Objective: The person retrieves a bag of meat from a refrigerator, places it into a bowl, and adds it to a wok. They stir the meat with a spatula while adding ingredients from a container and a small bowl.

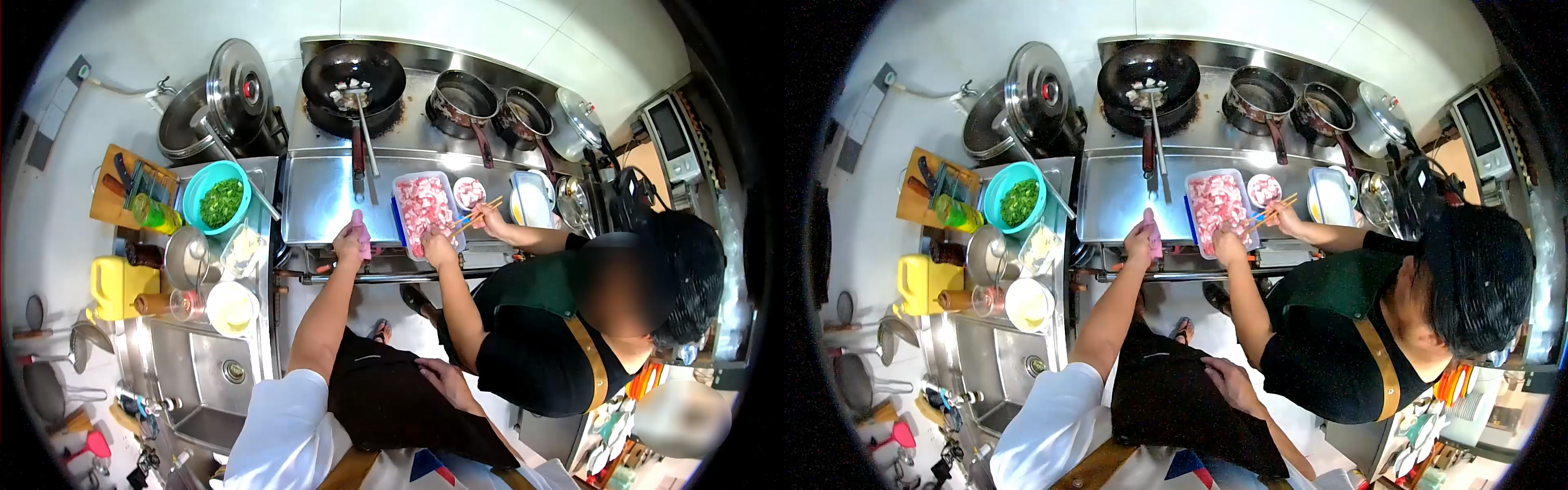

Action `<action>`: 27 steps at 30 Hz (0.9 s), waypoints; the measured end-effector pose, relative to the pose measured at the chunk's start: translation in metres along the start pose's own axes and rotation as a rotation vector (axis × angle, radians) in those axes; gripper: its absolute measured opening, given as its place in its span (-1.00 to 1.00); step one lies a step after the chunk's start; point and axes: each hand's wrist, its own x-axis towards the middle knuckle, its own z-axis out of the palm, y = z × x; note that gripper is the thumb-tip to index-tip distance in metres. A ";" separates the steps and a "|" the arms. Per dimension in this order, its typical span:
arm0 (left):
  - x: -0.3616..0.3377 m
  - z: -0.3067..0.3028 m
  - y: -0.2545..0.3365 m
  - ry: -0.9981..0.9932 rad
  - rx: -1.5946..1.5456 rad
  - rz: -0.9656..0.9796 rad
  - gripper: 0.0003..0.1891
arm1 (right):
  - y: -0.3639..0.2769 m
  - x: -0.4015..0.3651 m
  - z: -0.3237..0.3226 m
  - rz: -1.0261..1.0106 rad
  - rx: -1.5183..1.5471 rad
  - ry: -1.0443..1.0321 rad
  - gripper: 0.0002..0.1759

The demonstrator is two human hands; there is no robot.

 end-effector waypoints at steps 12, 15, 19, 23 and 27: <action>-0.173 -0.167 0.053 -0.381 -0.839 0.075 -0.71 | -0.007 0.003 0.019 -0.170 -0.023 -0.250 -0.71; -0.244 -0.240 0.071 -0.257 -0.852 0.234 -0.53 | -0.012 0.017 0.039 -0.208 -0.038 -0.316 -0.70; -0.336 -0.327 0.100 0.037 -0.606 0.405 -0.49 | -0.033 0.025 0.064 -0.222 -0.029 -0.422 -0.70; -0.332 -0.422 0.057 0.636 -0.136 0.658 -0.66 | -0.054 0.032 0.086 -0.128 -0.103 -0.535 -0.73; -0.302 -0.565 -0.085 1.174 -0.410 -0.201 -0.82 | -0.057 0.037 0.108 -0.205 -0.184 -0.574 -0.72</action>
